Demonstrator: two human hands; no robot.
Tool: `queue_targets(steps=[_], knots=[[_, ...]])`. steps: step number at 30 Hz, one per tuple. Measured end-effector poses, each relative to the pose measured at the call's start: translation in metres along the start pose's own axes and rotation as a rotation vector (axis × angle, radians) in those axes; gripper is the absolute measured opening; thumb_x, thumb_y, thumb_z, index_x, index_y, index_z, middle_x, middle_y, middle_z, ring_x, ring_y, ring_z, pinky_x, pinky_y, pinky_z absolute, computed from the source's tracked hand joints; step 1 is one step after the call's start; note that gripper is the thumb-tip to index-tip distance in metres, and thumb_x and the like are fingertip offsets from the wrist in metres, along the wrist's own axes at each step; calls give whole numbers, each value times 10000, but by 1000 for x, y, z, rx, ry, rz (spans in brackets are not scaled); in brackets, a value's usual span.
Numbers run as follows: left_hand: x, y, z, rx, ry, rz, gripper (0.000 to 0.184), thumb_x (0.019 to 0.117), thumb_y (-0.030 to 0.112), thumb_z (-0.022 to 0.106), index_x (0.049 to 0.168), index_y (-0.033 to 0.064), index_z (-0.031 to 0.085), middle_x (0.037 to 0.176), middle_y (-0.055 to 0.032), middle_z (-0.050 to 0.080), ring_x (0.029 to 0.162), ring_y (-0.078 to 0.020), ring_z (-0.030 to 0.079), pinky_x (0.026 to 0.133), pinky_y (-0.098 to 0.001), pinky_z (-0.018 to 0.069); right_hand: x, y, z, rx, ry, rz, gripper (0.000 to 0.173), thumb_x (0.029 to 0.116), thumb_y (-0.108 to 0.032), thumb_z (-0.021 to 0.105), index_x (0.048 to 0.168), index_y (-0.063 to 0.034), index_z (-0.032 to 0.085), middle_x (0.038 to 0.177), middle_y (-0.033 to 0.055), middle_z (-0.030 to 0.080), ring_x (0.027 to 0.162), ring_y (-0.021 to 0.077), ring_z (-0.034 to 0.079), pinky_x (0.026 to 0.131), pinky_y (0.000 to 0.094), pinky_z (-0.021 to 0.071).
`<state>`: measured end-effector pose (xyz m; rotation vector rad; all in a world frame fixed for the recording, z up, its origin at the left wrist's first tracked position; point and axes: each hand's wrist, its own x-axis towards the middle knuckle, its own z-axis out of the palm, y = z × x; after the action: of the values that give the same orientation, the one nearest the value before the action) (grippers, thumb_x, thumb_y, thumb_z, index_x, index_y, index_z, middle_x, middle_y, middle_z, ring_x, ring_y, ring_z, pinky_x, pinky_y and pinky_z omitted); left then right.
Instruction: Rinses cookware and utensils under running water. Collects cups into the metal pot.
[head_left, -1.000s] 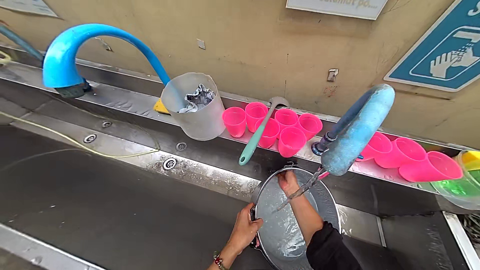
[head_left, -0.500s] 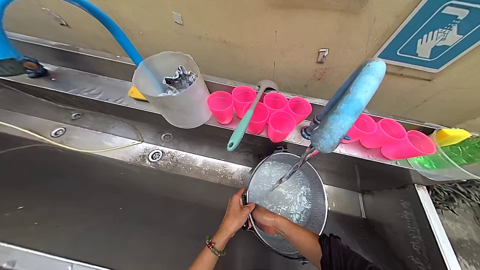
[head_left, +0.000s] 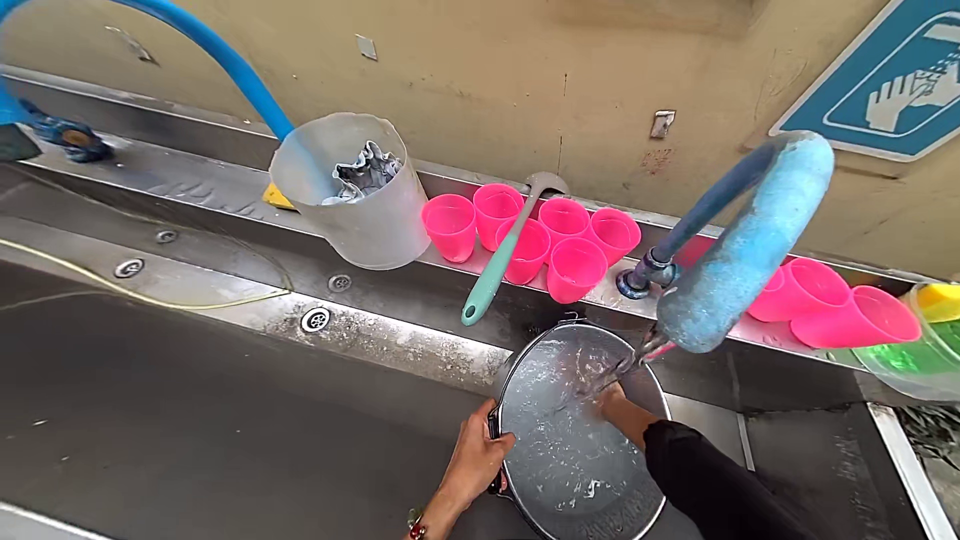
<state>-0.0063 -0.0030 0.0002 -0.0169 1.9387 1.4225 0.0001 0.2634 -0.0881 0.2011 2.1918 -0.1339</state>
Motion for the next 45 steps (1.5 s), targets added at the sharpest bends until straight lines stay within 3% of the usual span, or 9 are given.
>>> queue_targets(steps=[9, 16, 23, 26, 29, 32, 35, 41, 45], knots=[[0, -4, -1, -40, 13, -5, 396, 850, 39, 629, 1240, 7, 572, 899, -92, 672, 614, -150, 658, 541, -318, 568, 15, -82, 36, 140, -3, -466, 600, 1042, -90, 490, 1562, 113, 271, 1664, 303, 184, 1563, 431, 159, 1270, 549, 146], [-2, -3, 0, -49, 9, 14, 396, 829, 13, 631, 1219, -5, 564, 908, -98, 682, 622, -151, 675, 537, -316, 580, -40, -26, 76, 66, -538, -303, 527, 1101, -338, 442, 1446, 52, 518, 1443, 346, 516, 1379, 521, 455, 1111, 724, 299], [0, -2, 1, -35, 35, 2, 381, 837, 4, 638, 1214, -9, 581, 897, -100, 680, 610, -147, 666, 526, -312, 569, -65, 49, 27, -414, -129, -99, 542, 997, -14, 474, 1516, 111, 380, 1662, 271, 234, 1583, 409, 66, 1276, 545, -2], [2, 5, 0, 131, 92, -62, 289, 862, 57, 663, 1143, -1, 633, 840, -103, 665, 573, -173, 650, 524, -354, 568, -102, 30, 49, -155, -172, -151, 505, 1031, -156, 510, 1430, 151, 469, 1559, 344, 378, 1508, 492, 265, 1232, 644, 139], [2, 27, -4, 519, 129, -178, 420, 874, 234, 704, 1234, 26, 641, 1072, -197, 688, 992, -344, 677, 859, -546, 530, -122, 14, 50, 103, -224, -119, 517, 1103, -352, 398, 1239, 86, 636, 1360, 318, 581, 1356, 492, 483, 1102, 676, 353], [13, 24, -5, 541, 116, -189, 561, 882, 254, 738, 1373, 42, 568, 1231, -248, 655, 1189, -427, 611, 981, -612, 476, -132, 38, 40, 317, 334, -56, 452, 1046, -327, 500, 1032, 69, 718, 1177, 291, 676, 1227, 468, 589, 1057, 606, 426], [20, 13, -4, 404, 79, -124, 557, 821, 68, 688, 1362, 2, 576, 1265, -266, 625, 1214, -424, 582, 1000, -599, 466, -126, 79, 40, 153, 790, -233, 368, 983, -304, 604, 1189, -13, 694, 1262, 250, 640, 1211, 452, 593, 1012, 563, 479], [29, 5, -14, 233, 30, -59, 543, 725, -63, 668, 1264, -28, 608, 1174, -209, 661, 1071, -291, 651, 906, -478, 536, -122, 141, 26, -315, 266, -770, 735, 718, 87, 766, 1415, -93, 620, 1515, 198, 524, 1516, 415, 318, 1263, 601, 113], [30, 2, -21, 172, 8, -87, 429, 731, -108, 670, 1155, -45, 640, 1039, -159, 684, 923, -221, 664, 820, -419, 550, -107, 109, 28, -442, 198, -736, 451, 926, 136, 544, 1337, -13, 653, 1383, 251, 617, 1391, 473, 480, 1216, 614, 257]])
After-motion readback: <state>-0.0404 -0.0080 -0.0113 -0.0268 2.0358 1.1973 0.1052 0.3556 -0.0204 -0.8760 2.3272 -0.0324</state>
